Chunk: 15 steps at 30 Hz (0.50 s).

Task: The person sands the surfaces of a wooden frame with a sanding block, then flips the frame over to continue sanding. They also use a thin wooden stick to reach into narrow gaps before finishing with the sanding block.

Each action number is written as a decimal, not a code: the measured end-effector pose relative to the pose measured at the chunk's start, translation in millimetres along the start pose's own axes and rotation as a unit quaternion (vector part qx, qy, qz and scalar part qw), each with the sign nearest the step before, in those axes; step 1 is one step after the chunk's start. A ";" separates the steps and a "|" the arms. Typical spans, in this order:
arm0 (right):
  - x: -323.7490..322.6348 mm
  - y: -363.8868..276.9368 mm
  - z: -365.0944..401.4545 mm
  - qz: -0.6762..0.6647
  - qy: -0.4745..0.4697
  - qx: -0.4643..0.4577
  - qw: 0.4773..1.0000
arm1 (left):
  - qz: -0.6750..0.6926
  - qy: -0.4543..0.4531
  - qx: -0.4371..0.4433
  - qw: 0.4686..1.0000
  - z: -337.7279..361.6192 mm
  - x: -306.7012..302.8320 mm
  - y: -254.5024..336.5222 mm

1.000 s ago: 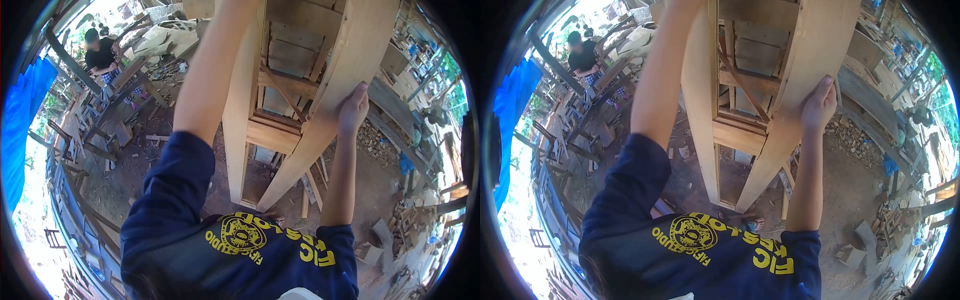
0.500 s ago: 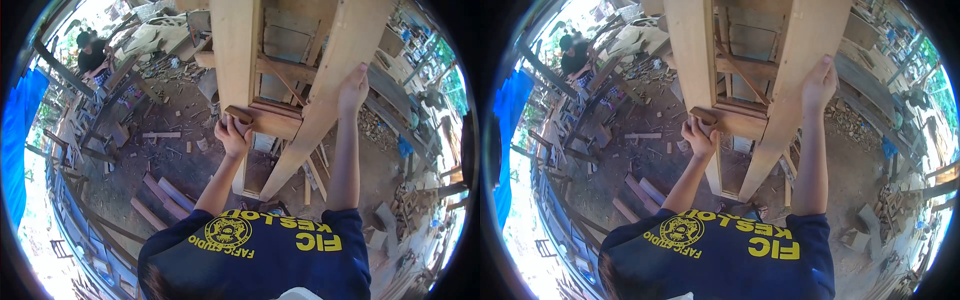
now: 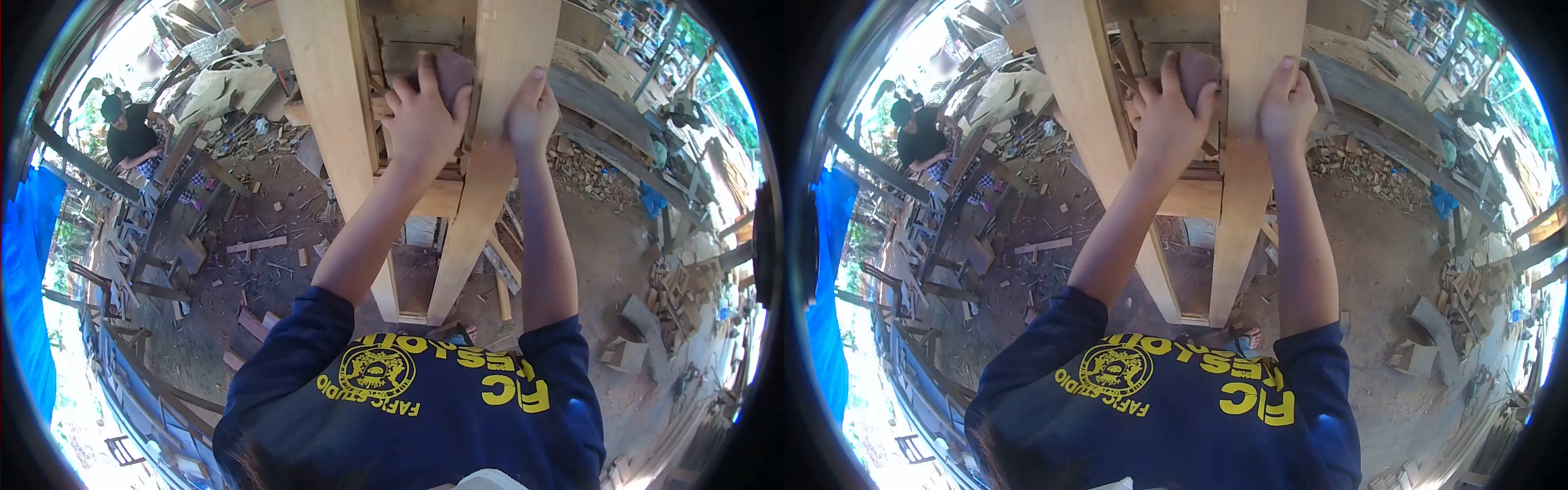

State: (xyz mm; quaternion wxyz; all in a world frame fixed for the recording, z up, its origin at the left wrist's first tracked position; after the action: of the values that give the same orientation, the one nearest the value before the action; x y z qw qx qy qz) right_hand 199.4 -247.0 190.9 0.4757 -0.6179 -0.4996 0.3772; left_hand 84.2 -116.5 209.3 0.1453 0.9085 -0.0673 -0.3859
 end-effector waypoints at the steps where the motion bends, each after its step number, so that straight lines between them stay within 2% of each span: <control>1: 0.2 1.9 -1.5 -0.007 -0.003 -0.011 1.000 | -0.044 -0.045 -0.031 0.998 -2.4 5.4 -4.3; 2: 0.2 4.1 -4.0 -0.007 0.002 -0.008 1.000 | -0.089 -0.091 -0.061 0.990 -3.5 12.2 -9.1; 3: 0.9 7.4 -6.9 0.003 0.001 -0.010 1.000 | -0.089 -0.096 -0.057 0.990 -1.8 26.9 -17.4; 6: 1.4 11.0 -5.9 0.004 0.010 -0.021 1.000 | -0.218 -0.249 -0.047 0.942 15.1 63.9 -32.5; 15: -0.1 6.2 -0.2 -0.027 0.001 -0.036 0.999 | -0.200 -0.199 -0.032 0.959 32.1 80.1 -48.0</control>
State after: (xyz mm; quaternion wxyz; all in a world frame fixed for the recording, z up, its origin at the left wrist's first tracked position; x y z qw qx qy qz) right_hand 201.1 -247.4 185.0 0.4639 -0.6214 -0.5283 0.3456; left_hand 117.1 -96.5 118.4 0.0774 0.8031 0.1009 -0.5821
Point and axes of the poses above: each hand's wrist, its own z-axis away from the middle knuckle, its own x-axis out of the palm, y = z × x, the point moved 2 cm from there along -z, towards the middle knuckle, and after that the axes turned 14 degrees about x, right-handed, at the moved point
